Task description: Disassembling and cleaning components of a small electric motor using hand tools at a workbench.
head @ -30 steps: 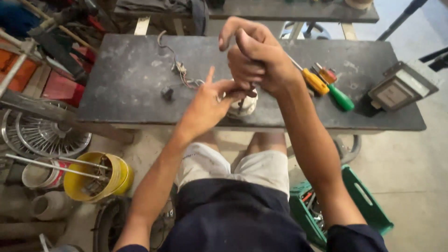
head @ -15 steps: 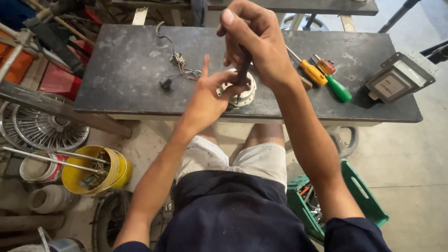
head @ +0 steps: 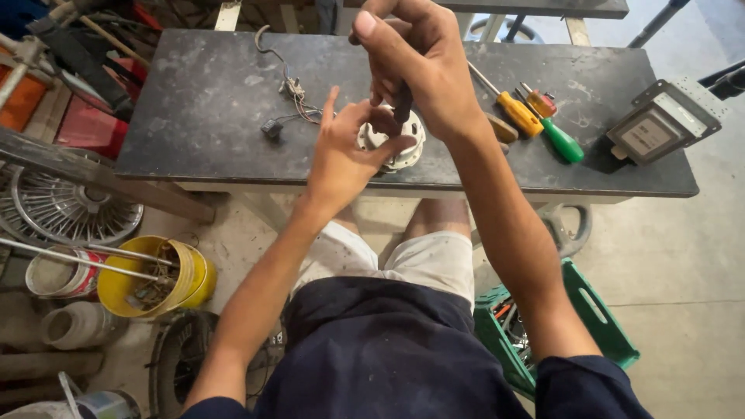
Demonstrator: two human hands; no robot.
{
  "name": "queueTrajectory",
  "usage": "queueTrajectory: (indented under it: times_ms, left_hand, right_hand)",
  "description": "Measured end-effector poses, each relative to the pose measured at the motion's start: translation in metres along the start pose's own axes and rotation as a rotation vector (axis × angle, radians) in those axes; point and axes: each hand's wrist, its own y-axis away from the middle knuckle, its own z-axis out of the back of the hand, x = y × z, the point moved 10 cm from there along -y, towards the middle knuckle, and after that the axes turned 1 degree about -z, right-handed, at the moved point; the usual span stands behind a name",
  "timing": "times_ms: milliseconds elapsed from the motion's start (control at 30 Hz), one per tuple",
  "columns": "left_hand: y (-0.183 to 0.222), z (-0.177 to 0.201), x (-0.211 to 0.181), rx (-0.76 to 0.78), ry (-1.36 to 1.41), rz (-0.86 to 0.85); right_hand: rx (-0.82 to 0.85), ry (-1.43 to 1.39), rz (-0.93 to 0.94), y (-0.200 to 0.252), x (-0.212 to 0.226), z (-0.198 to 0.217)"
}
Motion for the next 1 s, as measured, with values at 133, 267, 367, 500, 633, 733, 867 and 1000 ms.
queueTrajectory:
  times_ms: [133,267,367,500,633,733,867,1000]
  left_hand:
    - [0.002,-0.001,-0.003,-0.008,-0.053,-0.020]
    - [0.012,-0.004,0.013,0.059,-0.008,0.275]
    - [0.001,0.000,0.007,-0.035,-0.002,0.143]
    - [0.001,-0.002,-0.006,0.006,0.088,0.121]
    - [0.009,-0.006,0.018,-0.021,0.101,0.289]
    - [0.008,-0.005,0.016,-0.048,0.110,0.200]
    - [0.011,-0.005,0.005,-0.048,0.081,0.122]
    - [0.008,0.004,0.012,-0.131,0.105,0.165]
  right_hand:
    - [-0.007,0.016,0.034,0.000,0.004,0.000]
    - [-0.045,-0.017,-0.015,0.000,-0.002,0.006]
    - [-0.038,0.006,-0.008,0.000,-0.004,0.004]
    - [-0.046,-0.019,0.018,0.000,0.001,0.005]
    - [-0.041,-0.006,0.022,0.001,-0.004,0.010]
    - [-0.040,0.008,0.047,0.002,0.001,0.011]
    - [-0.054,0.005,0.017,0.003,-0.002,0.013]
    - [-0.036,-0.010,0.033,0.003,0.000,0.009]
